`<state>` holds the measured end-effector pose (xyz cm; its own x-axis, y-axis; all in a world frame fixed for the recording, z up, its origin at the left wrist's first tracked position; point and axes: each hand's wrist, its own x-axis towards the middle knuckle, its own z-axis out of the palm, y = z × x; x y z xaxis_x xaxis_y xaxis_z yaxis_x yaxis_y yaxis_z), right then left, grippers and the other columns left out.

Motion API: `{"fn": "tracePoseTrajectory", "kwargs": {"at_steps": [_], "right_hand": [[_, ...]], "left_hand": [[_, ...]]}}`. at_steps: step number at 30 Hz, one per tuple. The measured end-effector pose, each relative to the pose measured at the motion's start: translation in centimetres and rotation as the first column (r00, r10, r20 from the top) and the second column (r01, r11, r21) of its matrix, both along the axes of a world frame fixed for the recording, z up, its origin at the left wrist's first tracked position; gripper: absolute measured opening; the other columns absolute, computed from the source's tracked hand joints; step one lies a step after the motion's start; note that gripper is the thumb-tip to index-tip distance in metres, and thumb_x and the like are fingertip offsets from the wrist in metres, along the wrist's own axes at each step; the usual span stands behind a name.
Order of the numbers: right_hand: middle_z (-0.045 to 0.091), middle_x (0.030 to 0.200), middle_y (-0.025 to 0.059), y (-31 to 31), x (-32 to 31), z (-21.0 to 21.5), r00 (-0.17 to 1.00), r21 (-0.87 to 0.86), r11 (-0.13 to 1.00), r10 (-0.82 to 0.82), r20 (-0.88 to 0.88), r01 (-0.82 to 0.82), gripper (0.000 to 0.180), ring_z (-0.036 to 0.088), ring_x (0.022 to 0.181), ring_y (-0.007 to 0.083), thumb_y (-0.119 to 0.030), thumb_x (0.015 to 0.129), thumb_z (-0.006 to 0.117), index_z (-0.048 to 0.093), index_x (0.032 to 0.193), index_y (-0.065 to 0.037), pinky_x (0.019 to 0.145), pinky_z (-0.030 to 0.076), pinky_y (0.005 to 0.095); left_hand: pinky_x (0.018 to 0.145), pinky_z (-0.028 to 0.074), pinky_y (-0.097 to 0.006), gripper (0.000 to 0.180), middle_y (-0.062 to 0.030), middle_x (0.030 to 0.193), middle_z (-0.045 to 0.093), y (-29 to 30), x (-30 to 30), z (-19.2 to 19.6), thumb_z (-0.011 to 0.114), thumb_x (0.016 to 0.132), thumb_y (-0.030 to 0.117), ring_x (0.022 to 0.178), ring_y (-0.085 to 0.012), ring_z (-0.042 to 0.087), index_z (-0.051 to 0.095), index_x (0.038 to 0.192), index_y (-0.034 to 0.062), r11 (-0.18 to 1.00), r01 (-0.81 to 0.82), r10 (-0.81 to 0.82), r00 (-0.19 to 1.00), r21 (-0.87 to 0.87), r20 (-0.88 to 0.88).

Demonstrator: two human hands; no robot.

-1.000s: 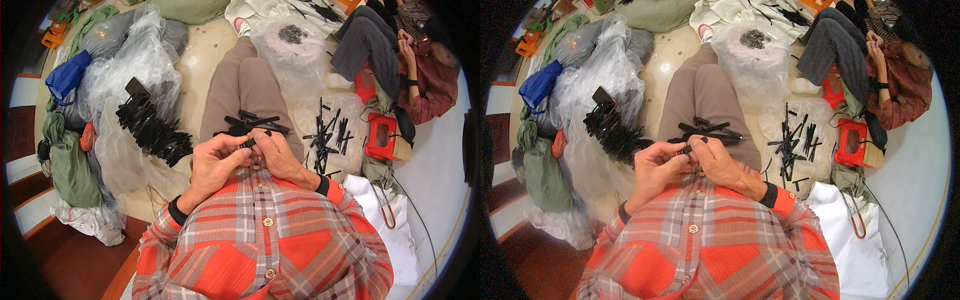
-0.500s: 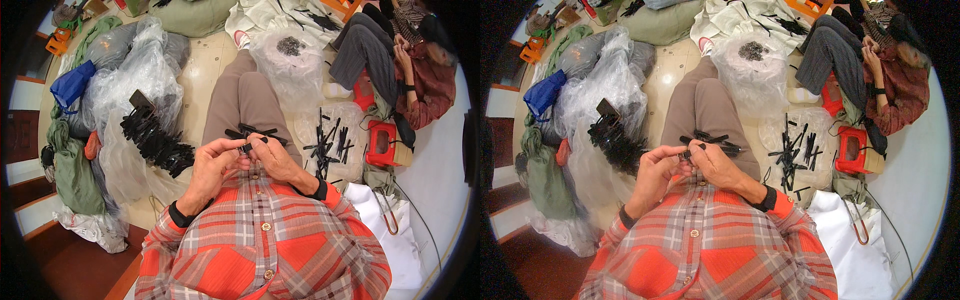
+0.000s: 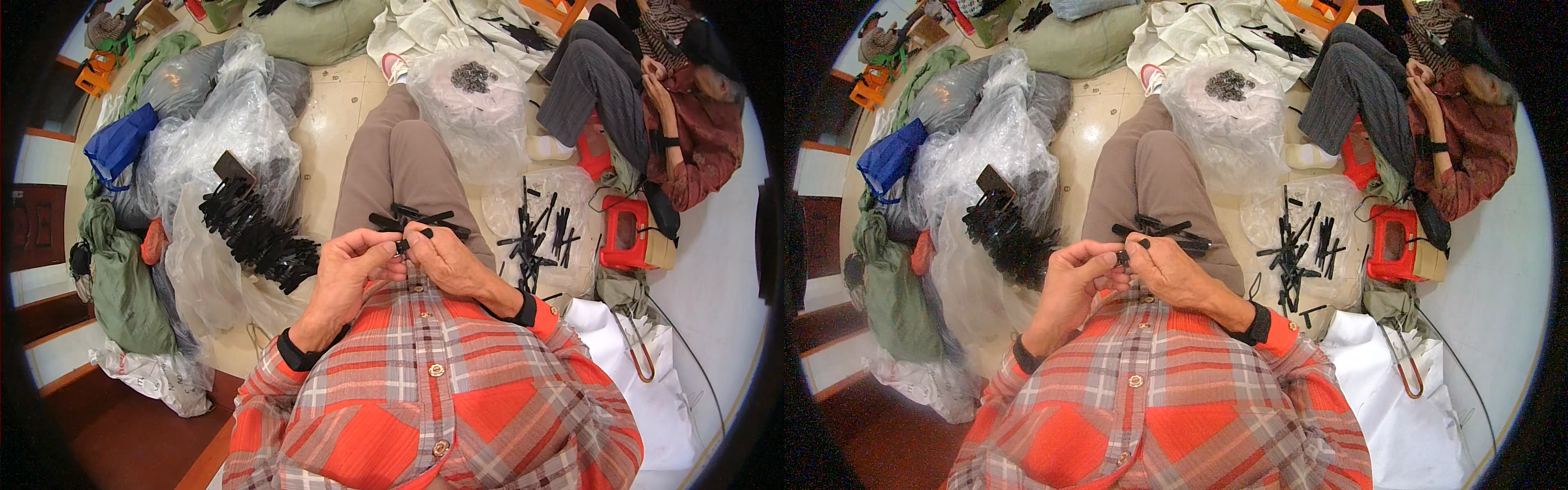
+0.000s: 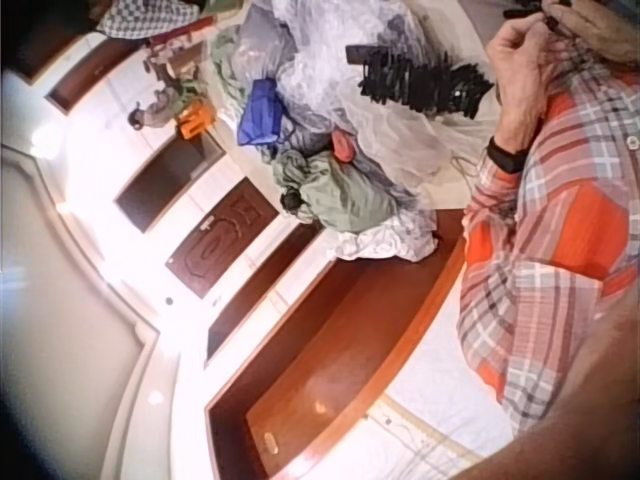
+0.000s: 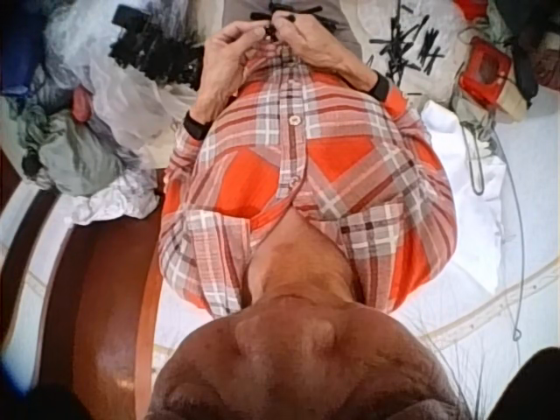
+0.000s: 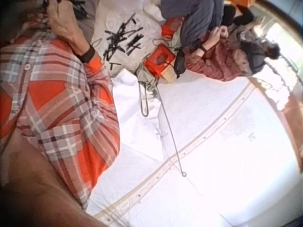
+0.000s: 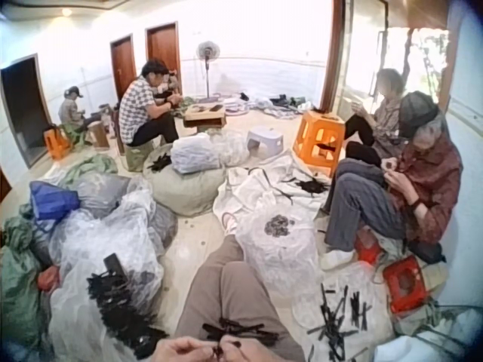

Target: Assembling small black plastic components by hand.

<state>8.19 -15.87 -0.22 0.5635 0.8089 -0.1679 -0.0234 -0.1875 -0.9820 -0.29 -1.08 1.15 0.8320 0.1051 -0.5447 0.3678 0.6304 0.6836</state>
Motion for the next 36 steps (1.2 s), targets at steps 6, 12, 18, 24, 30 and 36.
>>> {"fn": "tracePoseTrajectory", "kwargs": {"at_steps": [6,12,18,24,30,36], "right_hand": [[0.044,0.059,0.0155,0.1,0.1,-0.1,0.998,-0.003,1.000,0.020,0.054,-0.020,0.030,0.041,0.053,0.0237,-0.021,0.091,0.035,0.045,0.078,0.005,0.053,0.037,0.0353],[0.053,0.069,0.0202,0.0,0.1,-0.8,0.923,-0.013,1.000,0.029,0.385,-0.025,0.026,0.052,0.064,0.0345,-0.019,0.088,0.040,0.050,0.083,0.005,0.059,0.041,0.0406],[0.055,0.071,0.0202,-0.3,0.6,1.4,0.902,-0.124,0.992,0.088,0.423,-0.039,0.025,0.055,0.068,0.0341,-0.018,0.084,0.045,0.054,0.086,0.005,0.062,0.043,0.0410],[0.056,0.065,0.0196,-0.2,0.5,1.5,0.991,-0.138,0.990,0.045,0.129,-0.027,0.027,0.056,0.057,0.0258,-0.017,0.084,0.046,0.054,0.089,0.008,0.055,0.042,0.0351],[0.056,0.066,0.0202,0.0,0.2,1.2,0.993,-0.096,0.994,0.060,0.104,-0.050,0.027,0.056,0.058,0.0253,-0.016,0.085,0.044,0.054,0.089,0.008,0.056,0.043,0.0341],[0.058,0.071,0.0180,-0.1,0.4,0.6,0.993,-0.108,0.988,0.114,-0.015,-0.115,0.028,0.056,0.063,0.0256,-0.017,0.086,0.042,0.052,0.092,0.009,0.058,0.043,0.0335]], "left_hand": [[0.060,0.054,-0.028,0.013,-0.0116,0.077,0.062,-0.2,0.0,-0.3,0.055,0.081,-0.001,0.064,-0.0166,0.062,0.059,0.093,-0.0056,0.997,0.009,-0.009,1.000,0.073,-0.003],[0.063,0.052,-0.026,0.015,-0.0104,0.079,0.062,-0.4,-0.2,0.0,0.054,0.082,-0.001,0.066,-0.0140,0.061,0.058,0.096,-0.0066,0.984,0.014,-0.014,1.000,0.180,0.001],[0.062,0.050,-0.023,0.016,-0.0089,0.078,0.063,-0.8,-0.5,-0.1,0.055,0.082,0.000,0.066,-0.0110,0.060,0.059,0.096,-0.0065,0.902,0.036,-0.052,0.998,0.429,0.024],[0.057,0.047,-0.020,0.017,-0.0060,0.073,0.062,-1.0,-0.7,0.1,0.057,0.082,0.004,0.062,-0.0075,0.058,0.060,0.096,-0.0040,0.868,0.012,-0.044,0.998,0.497,0.053],[0.054,0.045,-0.019,0.017,-0.0047,0.071,0.061,-1.1,-1.0,-0.3,0.057,0.082,0.006,0.061,-0.0063,0.056,0.060,0.097,-0.0026,0.843,-0.020,-0.034,0.995,0.538,0.090],[0.053,0.044,-0.020,0.016,-0.0050,0.077,0.059,-0.9,-1.2,-0.9,0.057,0.082,0.005,0.061,-0.0071,0.055,0.061,0.095,-0.0031,0.811,-0.020,-0.053,0.993,0.584,0.108]]}}
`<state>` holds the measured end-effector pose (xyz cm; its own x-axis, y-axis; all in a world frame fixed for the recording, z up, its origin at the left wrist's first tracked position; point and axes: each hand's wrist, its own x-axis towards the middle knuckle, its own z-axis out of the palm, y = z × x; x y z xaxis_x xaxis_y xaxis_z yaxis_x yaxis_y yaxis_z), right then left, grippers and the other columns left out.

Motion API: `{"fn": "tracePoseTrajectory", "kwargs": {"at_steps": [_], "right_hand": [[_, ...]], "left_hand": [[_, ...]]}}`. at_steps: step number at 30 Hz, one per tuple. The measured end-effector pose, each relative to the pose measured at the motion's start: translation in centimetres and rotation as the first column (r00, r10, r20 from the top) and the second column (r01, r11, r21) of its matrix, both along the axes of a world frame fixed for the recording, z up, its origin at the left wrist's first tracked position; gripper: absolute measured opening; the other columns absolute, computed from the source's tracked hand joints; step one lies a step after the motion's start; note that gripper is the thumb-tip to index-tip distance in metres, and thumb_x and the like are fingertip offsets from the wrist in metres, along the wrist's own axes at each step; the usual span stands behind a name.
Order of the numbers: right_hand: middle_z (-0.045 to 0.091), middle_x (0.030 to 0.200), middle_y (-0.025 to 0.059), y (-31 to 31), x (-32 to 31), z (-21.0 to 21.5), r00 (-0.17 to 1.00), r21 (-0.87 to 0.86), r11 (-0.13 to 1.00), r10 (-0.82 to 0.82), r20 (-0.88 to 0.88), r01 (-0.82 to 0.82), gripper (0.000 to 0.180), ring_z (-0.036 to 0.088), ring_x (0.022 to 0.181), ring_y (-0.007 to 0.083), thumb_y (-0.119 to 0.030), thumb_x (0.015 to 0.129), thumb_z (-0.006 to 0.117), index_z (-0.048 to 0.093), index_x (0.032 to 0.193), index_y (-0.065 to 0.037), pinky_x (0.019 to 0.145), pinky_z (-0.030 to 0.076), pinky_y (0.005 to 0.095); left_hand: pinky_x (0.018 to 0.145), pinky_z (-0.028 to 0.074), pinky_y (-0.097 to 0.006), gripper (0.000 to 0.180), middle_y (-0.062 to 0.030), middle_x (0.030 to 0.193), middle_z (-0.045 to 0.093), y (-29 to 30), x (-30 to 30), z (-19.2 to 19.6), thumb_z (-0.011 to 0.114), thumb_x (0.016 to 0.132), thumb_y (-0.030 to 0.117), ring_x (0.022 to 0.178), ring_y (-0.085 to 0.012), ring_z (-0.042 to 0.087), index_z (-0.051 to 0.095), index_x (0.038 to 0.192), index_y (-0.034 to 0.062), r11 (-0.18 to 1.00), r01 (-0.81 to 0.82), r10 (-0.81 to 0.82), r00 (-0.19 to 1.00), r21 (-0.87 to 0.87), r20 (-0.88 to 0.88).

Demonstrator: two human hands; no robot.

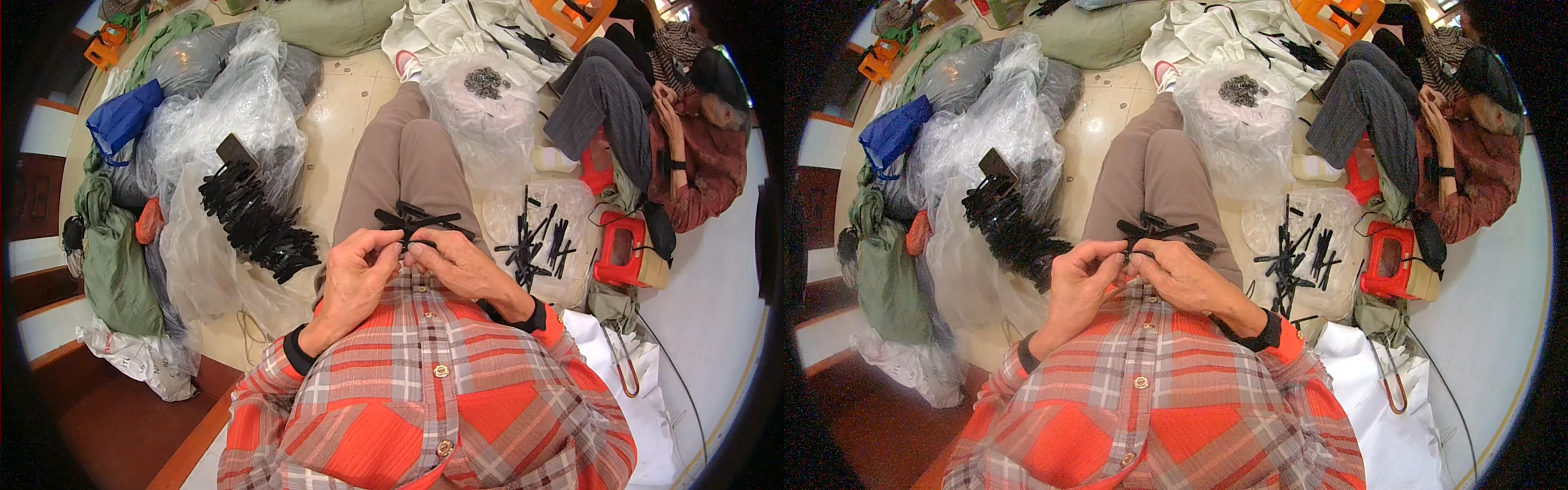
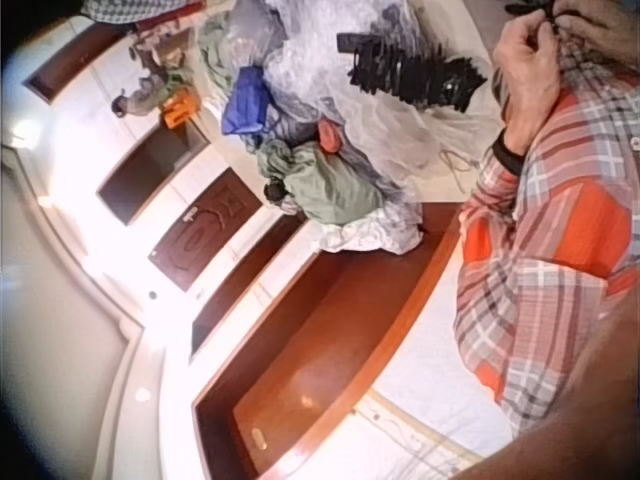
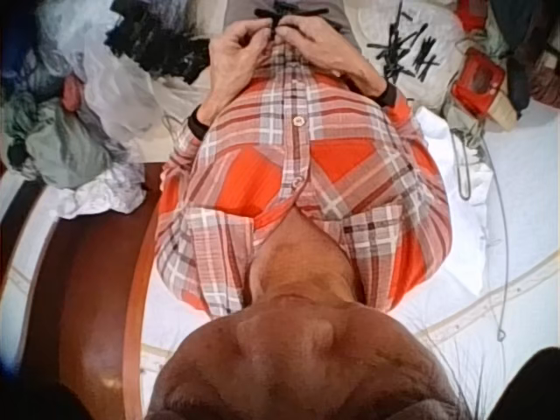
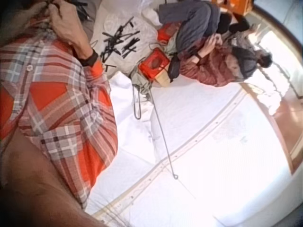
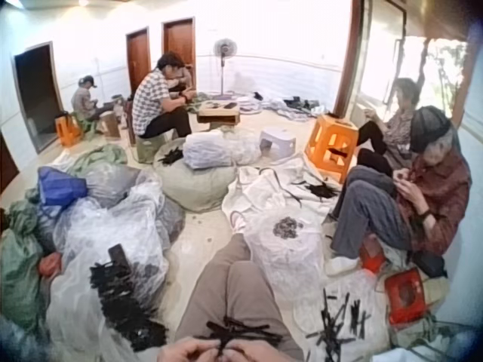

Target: Assembling small black plastic components by hand.

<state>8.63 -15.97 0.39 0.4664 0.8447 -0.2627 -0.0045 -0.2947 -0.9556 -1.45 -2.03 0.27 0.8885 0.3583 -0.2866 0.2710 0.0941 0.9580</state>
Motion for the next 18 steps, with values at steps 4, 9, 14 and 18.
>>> {"fn": "tracePoseTrajectory", "kwargs": {"at_steps": [4,9,14,18], "right_hand": [[0.057,0.070,0.0160,0.0,0.5,0.5,0.995,-0.089,0.991,0.095,-0.042,-0.099,0.028,0.055,0.063,0.0261,-0.017,0.087,0.040,0.050,0.094,0.008,0.060,0.043,0.0340],[0.057,0.079,0.0206,0.1,0.4,0.7,0.989,-0.092,0.987,0.140,0.058,-0.134,0.026,0.056,0.073,0.0298,-0.015,0.087,0.040,0.051,0.092,0.007,0.066,0.043,0.0370],[0.055,0.085,0.0218,0.6,-0.8,0.1,0.889,-0.151,0.982,0.171,0.425,-0.117,0.022,0.053,0.081,0.0333,-0.014,0.083,0.046,0.053,0.086,0.006,0.072,0.040,0.0401],[0.053,0.078,0.0159,1.6,-2.4,0.4,0.420,-0.384,0.910,0.414,0.808,-0.159,0.020,0.050,0.073,0.0285,-0.015,0.075,0.052,0.054,0.082,0.004,0.066,0.037,0.0372]], "left_hand": [[0.057,0.047,-0.019,0.016,-0.0044,0.073,0.061,0.1,0.0,0.0,0.055,0.083,0.002,0.062,-0.0064,0.056,0.059,0.097,-0.0039,0.997,0.031,-0.030,0.999,0.076,-0.011],[0.056,0.047,-0.019,0.013,-0.0039,0.072,0.061,0.3,0.1,0.0,0.056,0.082,0.002,0.062,-0.0060,0.056,0.060,0.093,-0.0039,0.992,0.051,-0.050,0.999,0.112,-0.015],[0.056,0.047,-0.019,0.012,-0.0048,0.073,0.061,0.3,0.2,-0.5,0.056,0.081,0.003,0.062,-0.0059,0.055,0.060,0.090,-0.0040,0.986,0.073,-0.066,0.997,0.152,-0.052],[0.058,0.047,-0.020,0.013,-0.0060,0.075,0.061,0.5,0.8,-1.4,0.056,0.081,0.002,0.064,-0.0080,0.057,0.060,0.091,-0.0035,0.851,0.100,-0.128,0.992,0.515,0.020]]}}
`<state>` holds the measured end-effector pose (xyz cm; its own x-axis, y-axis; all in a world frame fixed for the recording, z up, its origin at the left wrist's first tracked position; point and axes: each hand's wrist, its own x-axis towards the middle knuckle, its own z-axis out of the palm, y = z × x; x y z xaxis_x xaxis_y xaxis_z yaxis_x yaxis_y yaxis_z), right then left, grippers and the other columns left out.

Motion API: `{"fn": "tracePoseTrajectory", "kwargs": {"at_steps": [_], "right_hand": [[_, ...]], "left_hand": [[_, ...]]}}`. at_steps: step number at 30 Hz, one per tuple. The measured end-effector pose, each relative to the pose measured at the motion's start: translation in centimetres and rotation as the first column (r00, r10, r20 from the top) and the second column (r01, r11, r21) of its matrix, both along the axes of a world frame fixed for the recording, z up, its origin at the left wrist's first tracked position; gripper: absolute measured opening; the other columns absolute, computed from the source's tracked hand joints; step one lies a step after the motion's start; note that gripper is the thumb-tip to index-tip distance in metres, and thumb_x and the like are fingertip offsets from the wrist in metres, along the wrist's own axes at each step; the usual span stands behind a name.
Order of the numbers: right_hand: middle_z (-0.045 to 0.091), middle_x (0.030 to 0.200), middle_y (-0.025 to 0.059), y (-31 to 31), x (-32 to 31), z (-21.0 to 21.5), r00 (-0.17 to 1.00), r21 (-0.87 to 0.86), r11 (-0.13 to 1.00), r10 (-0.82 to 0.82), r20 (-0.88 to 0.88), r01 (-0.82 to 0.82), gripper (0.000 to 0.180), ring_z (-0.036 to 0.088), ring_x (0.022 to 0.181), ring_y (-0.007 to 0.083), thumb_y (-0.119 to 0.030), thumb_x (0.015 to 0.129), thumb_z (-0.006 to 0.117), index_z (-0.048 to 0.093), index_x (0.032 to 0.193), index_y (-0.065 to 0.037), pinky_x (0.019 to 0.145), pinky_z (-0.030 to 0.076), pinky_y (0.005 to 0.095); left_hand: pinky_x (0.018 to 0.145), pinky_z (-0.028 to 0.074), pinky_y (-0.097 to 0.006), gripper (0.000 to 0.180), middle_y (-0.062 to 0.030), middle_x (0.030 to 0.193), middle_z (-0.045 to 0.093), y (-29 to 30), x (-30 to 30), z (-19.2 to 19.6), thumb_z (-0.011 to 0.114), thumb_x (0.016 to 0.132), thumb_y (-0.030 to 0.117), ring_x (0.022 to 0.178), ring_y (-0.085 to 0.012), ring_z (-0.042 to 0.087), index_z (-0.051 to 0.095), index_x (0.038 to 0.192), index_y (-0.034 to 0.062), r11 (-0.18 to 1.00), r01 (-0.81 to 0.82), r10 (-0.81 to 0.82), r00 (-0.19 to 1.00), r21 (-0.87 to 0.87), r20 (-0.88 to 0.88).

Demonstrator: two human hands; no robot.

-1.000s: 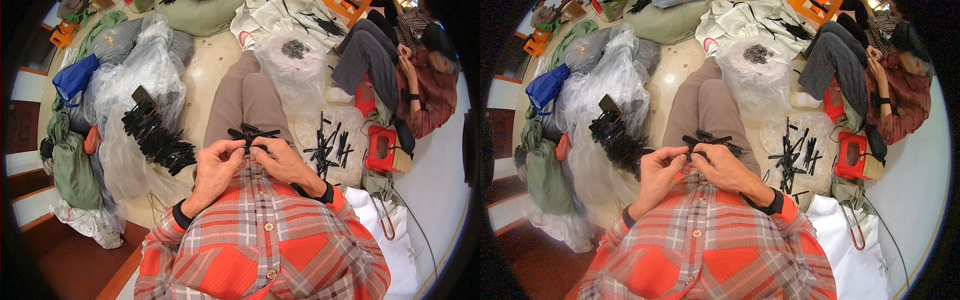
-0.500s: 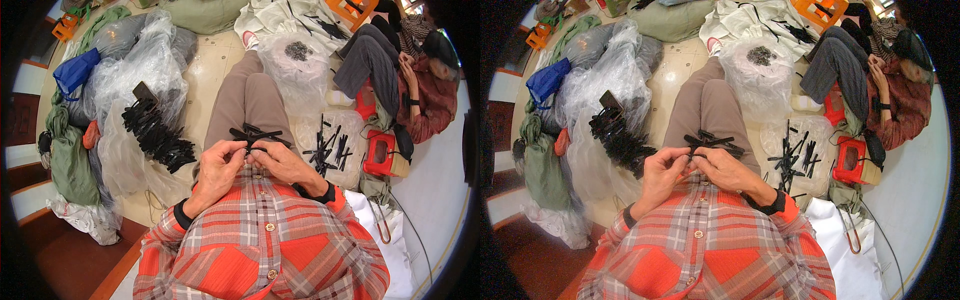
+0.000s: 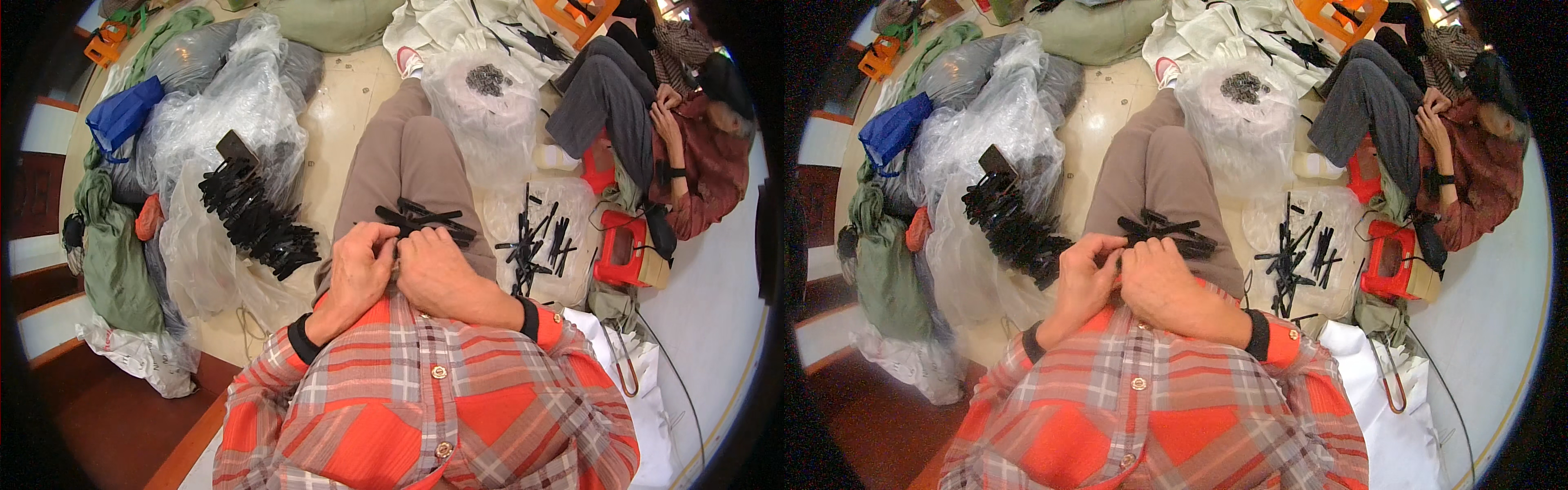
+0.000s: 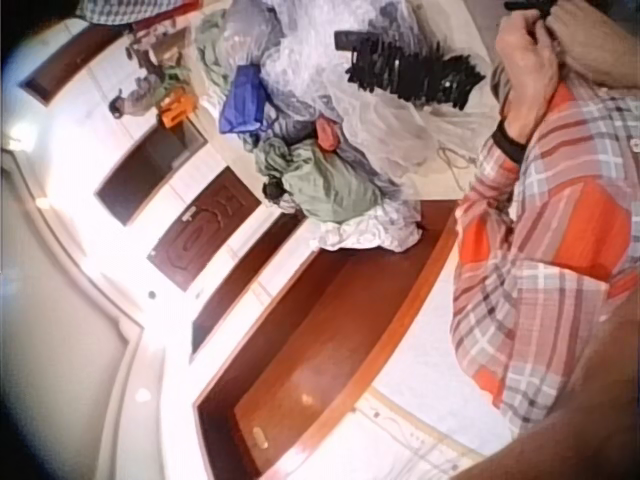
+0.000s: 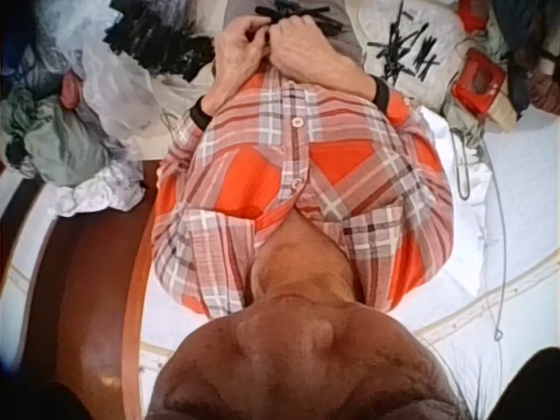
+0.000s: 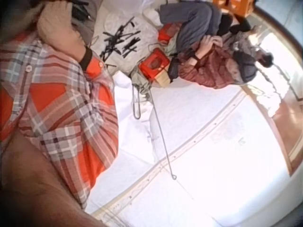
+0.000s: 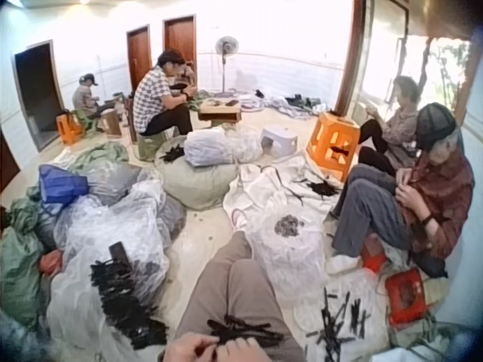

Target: Assembling small black plastic components by hand.

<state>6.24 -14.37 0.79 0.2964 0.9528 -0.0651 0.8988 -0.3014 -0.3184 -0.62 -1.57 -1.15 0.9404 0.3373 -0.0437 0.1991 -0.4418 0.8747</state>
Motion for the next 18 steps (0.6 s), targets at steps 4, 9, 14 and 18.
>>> {"fn": "tracePoseTrajectory", "kwargs": {"at_steps": [4,9,14,18], "right_hand": [[0.055,0.075,0.0141,-0.4,1.0,-0.2,0.996,0.033,0.998,-0.054,-0.067,0.056,0.017,0.052,0.072,0.0265,-0.011,0.072,0.050,0.056,0.081,0.002,0.068,0.039,0.0377],[0.060,0.077,0.0151,-0.7,3.7,1.0,0.529,-0.058,0.869,-0.351,-0.773,0.492,0.024,0.058,0.065,0.0224,-0.018,0.081,0.053,0.054,0.092,0.004,0.060,0.047,0.0327],[0.061,0.077,0.0075,-0.5,3.5,-0.9,0.071,-0.092,0.879,-0.141,-0.987,0.468,0.021,0.056,0.068,0.0111,-0.017,0.087,0.053,0.052,0.093,0.003,0.058,0.046,0.0251],[0.060,0.073,0.0071,-0.2,3.4,-0.7,-0.114,-0.154,0.881,-0.114,-0.987,0.448,0.018,0.057,0.064,0.0106,-0.013,0.085,0.056,0.051,0.092,0.003,0.056,0.047,0.0231]], "left_hand": [[0.057,0.047,-0.023,0.013,-0.0038,0.074,0.060,0.8,-0.2,-1.7,0.057,0.080,0.003,0.063,-0.0086,0.058,0.060,0.092,-0.0025,0.835,-0.119,0.067,0.991,-0.538,-0.116],[0.063,0.049,-0.020,0.015,-0.0031,0.077,0.061,1.4,-0.3,-0.7,0.054,0.084,0.003,0.066,-0.0067,0.057,0.058,0.098,-0.0020,0.662,-0.105,0.062,0.994,-0.742,-0.085],[0.062,0.049,-0.020,0.015,-0.0051,0.079,0.062,1.5,-0.3,-0.6,0.054,0.084,0.002,0.067,-0.0077,0.058,0.057,0.097,-0.0031,0.655,-0.028,-0.001,0.999,-0.755,-0.038],[0.062,0.049,-0.020,0.015,-0.0060,0.080,0.062,1.2,-0.5,0.4,0.054,0.084,0.003,0.069,-0.0083,0.058,0.056,0.098,-0.0036,0.583,-0.044,-0.010,0.998,-0.812,-0.062]]}}
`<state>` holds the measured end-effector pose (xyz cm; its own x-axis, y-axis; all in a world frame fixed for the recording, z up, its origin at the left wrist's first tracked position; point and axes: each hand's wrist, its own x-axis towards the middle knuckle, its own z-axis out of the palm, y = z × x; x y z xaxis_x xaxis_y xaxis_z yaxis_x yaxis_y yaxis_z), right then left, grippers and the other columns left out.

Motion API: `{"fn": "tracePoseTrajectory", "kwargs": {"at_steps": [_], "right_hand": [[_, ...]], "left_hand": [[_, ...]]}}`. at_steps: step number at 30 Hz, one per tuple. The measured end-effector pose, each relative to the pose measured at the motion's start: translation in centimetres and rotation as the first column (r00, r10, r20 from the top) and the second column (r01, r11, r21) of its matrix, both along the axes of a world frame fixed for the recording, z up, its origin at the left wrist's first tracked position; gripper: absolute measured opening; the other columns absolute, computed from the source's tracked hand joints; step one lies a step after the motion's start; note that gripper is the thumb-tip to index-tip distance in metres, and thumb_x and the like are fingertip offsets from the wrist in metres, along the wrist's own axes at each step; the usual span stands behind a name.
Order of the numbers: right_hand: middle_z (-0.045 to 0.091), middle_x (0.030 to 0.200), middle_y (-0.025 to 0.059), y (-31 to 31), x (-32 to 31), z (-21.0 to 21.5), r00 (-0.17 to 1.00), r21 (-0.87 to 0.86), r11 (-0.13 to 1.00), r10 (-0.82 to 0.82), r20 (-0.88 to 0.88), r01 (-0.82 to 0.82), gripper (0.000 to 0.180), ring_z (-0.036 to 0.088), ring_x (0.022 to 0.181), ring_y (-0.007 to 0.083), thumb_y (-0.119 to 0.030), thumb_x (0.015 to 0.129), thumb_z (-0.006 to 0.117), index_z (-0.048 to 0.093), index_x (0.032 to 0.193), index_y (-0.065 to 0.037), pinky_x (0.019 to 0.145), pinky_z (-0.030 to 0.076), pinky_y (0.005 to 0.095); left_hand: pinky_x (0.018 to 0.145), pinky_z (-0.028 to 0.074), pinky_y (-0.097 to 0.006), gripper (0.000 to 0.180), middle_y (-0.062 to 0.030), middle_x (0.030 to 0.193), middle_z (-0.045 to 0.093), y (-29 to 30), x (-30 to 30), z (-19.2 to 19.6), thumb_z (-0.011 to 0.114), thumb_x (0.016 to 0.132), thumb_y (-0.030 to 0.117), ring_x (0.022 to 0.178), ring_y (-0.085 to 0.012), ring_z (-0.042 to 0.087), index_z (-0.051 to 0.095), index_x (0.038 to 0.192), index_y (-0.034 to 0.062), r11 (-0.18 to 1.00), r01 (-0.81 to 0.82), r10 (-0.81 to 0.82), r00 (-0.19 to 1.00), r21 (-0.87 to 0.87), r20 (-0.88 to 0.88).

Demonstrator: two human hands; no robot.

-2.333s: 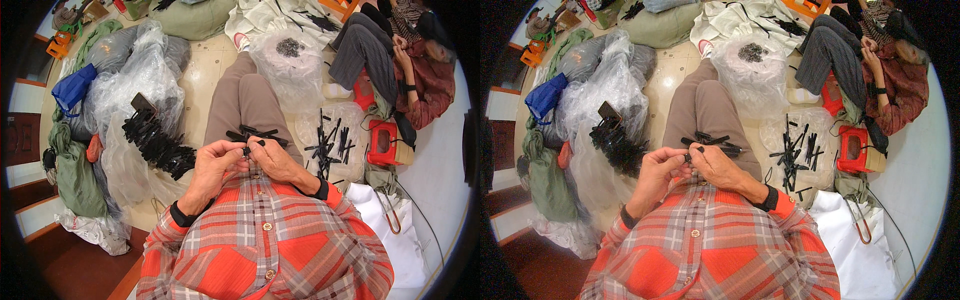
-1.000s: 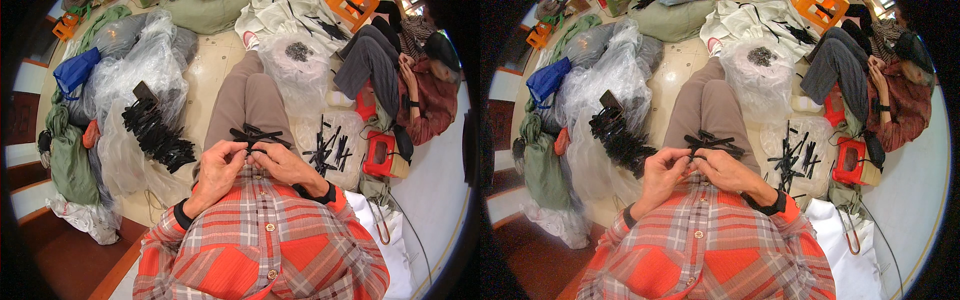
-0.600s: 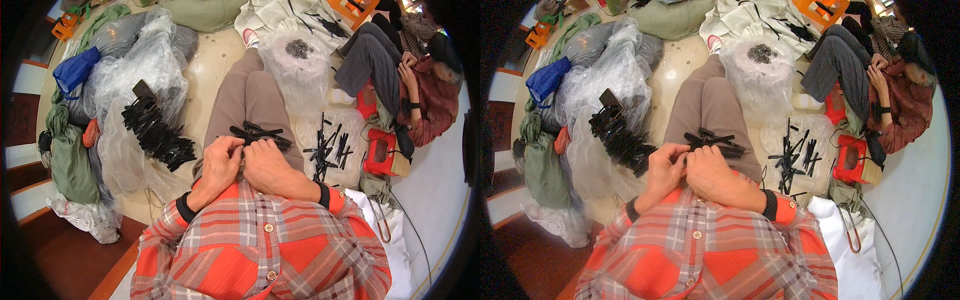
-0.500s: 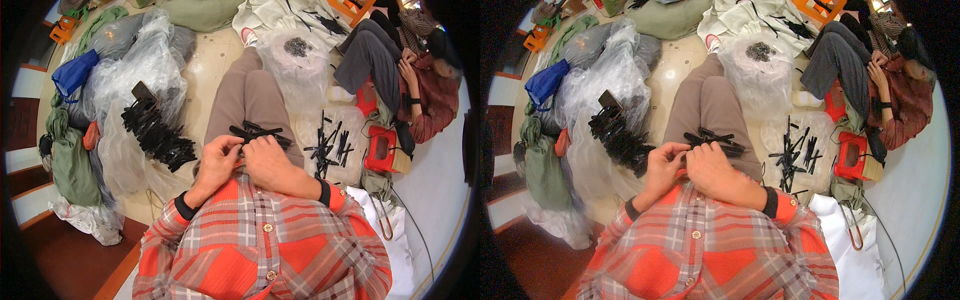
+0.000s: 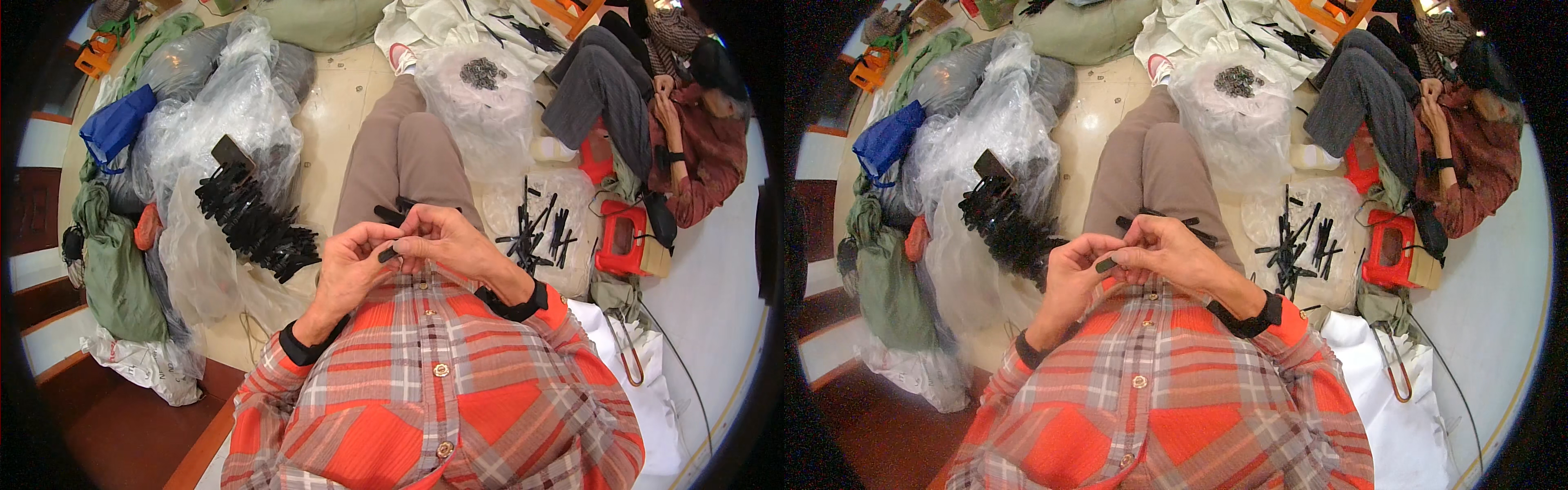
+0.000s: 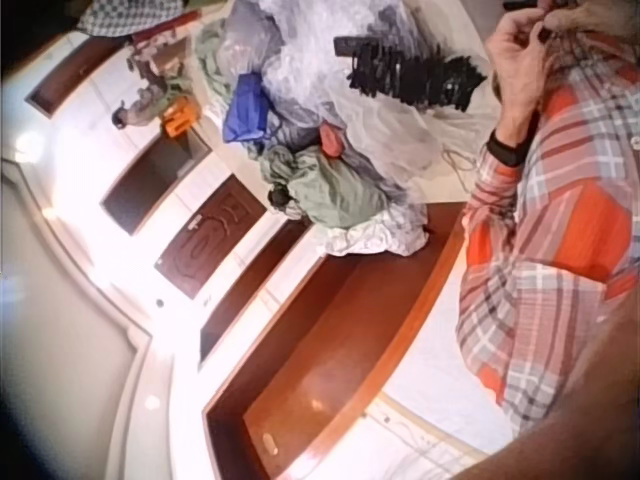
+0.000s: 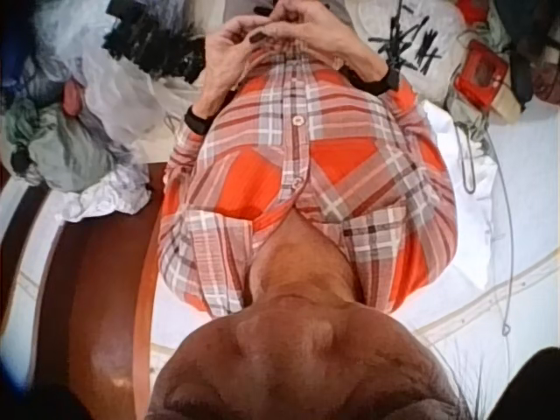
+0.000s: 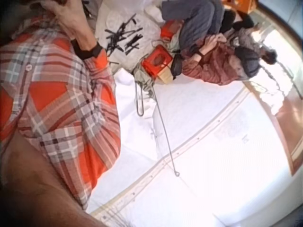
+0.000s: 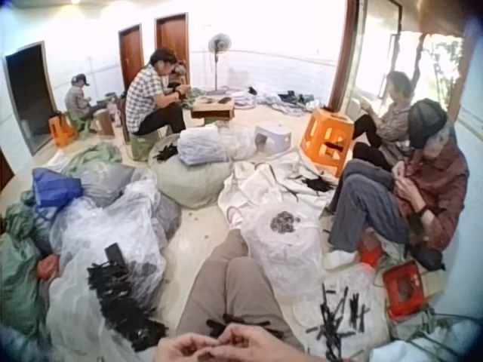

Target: Assembling small black plastic components by hand.

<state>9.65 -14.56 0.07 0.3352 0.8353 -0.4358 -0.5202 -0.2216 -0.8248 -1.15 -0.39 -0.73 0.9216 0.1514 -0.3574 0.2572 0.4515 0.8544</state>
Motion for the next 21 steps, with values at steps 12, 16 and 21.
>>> {"fn": "tracePoseTrajectory", "kwargs": {"at_steps": [12,16,21], "right_hand": [[0.057,0.086,0.0091,-0.5,-0.6,-1.4,0.948,-0.004,1.000,0.011,0.317,-0.010,0.027,0.054,0.079,0.0146,-0.021,0.079,0.063,0.053,0.090,0.001,0.068,0.044,0.0281],[0.052,0.086,0.0110,-0.6,0.4,-0.5,0.669,-0.098,0.987,0.160,0.726,-0.130,0.030,0.052,0.082,0.0218,-0.024,0.076,0.064,0.054,0.092,-0.001,0.071,0.043,0.0315],[0.051,0.084,0.0123,-0.8,0.2,-0.2,0.638,-0.063,0.991,0.123,0.760,-0.116,0.030,0.051,0.082,0.0263,-0.025,0.075,0.064,0.054,0.089,-0.001,0.072,0.042,0.0336]], "left_hand": [[0.070,0.047,-0.022,0.021,-0.0072,0.091,0.059,-0.2,-0.8,0.6,0.055,0.082,0.002,0.076,-0.0096,0.057,0.054,0.102,-0.0052,0.998,0.061,-0.063,0.997,0.030,0.054],[0.074,0.046,-0.022,0.031,-0.0066,0.097,0.057,-0.3,-0.8,1.2,0.060,0.077,-0.001,0.085,-0.0084,0.054,0.052,0.107,-0.0031,0.992,0.121,-0.119,0.991,0.036,-0.053],[0.067,0.046,-0.023,0.030,-0.0043,0.085,0.058,-0.4,-1.0,0.4,0.064,0.073,0.000,0.078,-0.0105,0.056,0.057,0.102,0.0014,0.858,0.044,-0.117,0.987,0.512,0.112]]}}
